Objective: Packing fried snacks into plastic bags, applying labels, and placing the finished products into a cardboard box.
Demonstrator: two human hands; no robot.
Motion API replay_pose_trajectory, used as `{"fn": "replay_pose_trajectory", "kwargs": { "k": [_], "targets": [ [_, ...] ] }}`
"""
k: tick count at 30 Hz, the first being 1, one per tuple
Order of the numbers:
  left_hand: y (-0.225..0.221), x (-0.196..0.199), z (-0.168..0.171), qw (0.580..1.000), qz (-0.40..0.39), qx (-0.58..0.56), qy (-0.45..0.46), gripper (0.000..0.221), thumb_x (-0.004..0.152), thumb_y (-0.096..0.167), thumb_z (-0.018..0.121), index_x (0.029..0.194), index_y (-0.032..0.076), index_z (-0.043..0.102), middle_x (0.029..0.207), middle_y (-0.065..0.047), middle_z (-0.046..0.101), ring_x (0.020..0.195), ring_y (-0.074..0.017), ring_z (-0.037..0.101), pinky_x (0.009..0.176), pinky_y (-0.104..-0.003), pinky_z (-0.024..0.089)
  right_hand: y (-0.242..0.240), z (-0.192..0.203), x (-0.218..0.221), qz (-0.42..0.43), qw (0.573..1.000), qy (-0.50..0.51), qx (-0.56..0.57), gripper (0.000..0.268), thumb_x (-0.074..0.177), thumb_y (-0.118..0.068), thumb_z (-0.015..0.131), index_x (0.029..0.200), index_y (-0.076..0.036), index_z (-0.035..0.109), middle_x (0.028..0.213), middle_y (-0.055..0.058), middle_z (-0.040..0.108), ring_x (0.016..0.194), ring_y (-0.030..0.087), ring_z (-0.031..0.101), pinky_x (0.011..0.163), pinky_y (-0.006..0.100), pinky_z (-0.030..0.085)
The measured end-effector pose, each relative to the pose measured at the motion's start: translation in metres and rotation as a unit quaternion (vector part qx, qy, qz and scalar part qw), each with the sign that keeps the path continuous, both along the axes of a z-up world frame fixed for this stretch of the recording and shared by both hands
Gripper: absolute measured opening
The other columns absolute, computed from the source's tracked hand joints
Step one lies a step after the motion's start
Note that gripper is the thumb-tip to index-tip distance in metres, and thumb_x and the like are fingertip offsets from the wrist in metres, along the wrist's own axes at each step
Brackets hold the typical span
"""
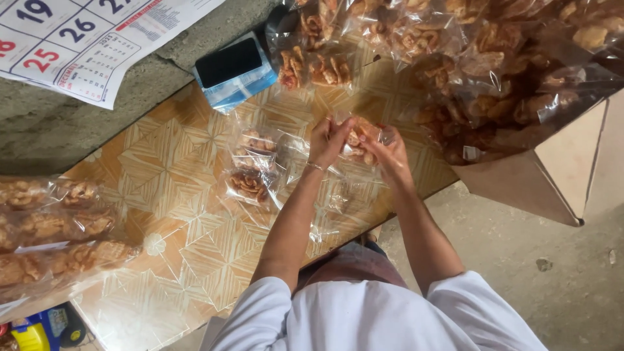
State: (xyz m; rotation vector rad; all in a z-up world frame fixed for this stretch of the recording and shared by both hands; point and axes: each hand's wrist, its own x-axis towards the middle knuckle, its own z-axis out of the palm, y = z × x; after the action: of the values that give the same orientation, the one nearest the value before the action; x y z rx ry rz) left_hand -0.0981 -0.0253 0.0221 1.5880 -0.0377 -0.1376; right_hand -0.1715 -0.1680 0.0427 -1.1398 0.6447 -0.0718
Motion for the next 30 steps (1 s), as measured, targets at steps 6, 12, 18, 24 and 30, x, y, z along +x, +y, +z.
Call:
{"fn": "replay_pose_trajectory", "kwargs": {
  "k": [6, 12, 18, 24, 30],
  "targets": [
    [-0.019, 0.005, 0.009, 0.965, -0.068, 0.211, 0.139, 0.064, 0.08, 0.077, 0.058, 0.087, 0.015, 0.064, 0.081, -0.014, 0.07, 0.092, -0.0368, 0.069, 0.081, -0.046, 0.054, -0.003, 0.003, -0.002, 0.04, 0.998, -0.019, 0.039, 0.048, 0.069, -0.019, 0.09, 0.106, 0.002, 0.067, 0.076, 0.012, 0.065, 0.053, 0.015, 0.06, 0.045, 0.028, 0.054],
    [-0.031, 0.048, 0.025, 0.977, -0.104, 0.187, 0.003, 0.077, 0.093, 0.069, 0.039, 0.072, -0.003, 0.057, 0.07, -0.029, 0.061, 0.079, -0.0493, 0.066, 0.069, -0.054, 0.047, -0.034, -0.037, -0.006, -0.053, 0.994, 0.061, 0.074, 0.036, 0.068, -0.015, 0.09, 0.097, -0.004, 0.072, 0.081, 0.01, 0.07, 0.062, 0.019, 0.068, 0.053, 0.033, 0.057],
    [-0.027, 0.145, -0.052, 0.701, -0.312, 0.629, -0.125, 0.102, 0.084, 0.053, 0.072, 0.157, 0.007, 0.016, 0.163, -0.016, 0.006, 0.15, -0.036, -0.002, 0.117, -0.064, 0.0, -0.059, -0.057, -0.035, 0.028, 0.961, -0.027, 0.274, 0.028, 0.084, -0.023, 0.075, 0.1, -0.001, 0.069, 0.095, 0.014, 0.07, 0.072, 0.022, 0.067, 0.054, 0.031, 0.055],
    [-0.024, 0.124, -0.044, 0.801, -0.179, 0.549, -0.156, 0.06, 0.085, 0.036, 0.076, 0.138, 0.023, 0.051, 0.139, -0.003, 0.052, 0.133, -0.0279, 0.043, 0.113, -0.06, 0.026, -0.05, -0.033, -0.043, 0.065, 0.899, -0.177, 0.396, 0.041, 0.089, -0.021, 0.076, 0.12, 0.001, 0.063, 0.119, 0.019, 0.061, 0.091, 0.027, 0.069, 0.058, 0.032, 0.064],
    [-0.03, 0.055, 0.032, 0.905, -0.028, -0.394, 0.157, 0.045, 0.089, 0.028, 0.075, 0.125, 0.012, 0.053, 0.084, -0.02, 0.075, 0.054, -0.0254, 0.07, 0.044, -0.035, 0.061, -0.038, -0.013, -0.024, -0.004, 0.924, -0.116, 0.365, 0.047, 0.077, -0.025, 0.078, 0.115, -0.002, 0.063, 0.106, 0.014, 0.067, 0.086, 0.025, 0.066, 0.064, 0.032, 0.057]
  ]
}}
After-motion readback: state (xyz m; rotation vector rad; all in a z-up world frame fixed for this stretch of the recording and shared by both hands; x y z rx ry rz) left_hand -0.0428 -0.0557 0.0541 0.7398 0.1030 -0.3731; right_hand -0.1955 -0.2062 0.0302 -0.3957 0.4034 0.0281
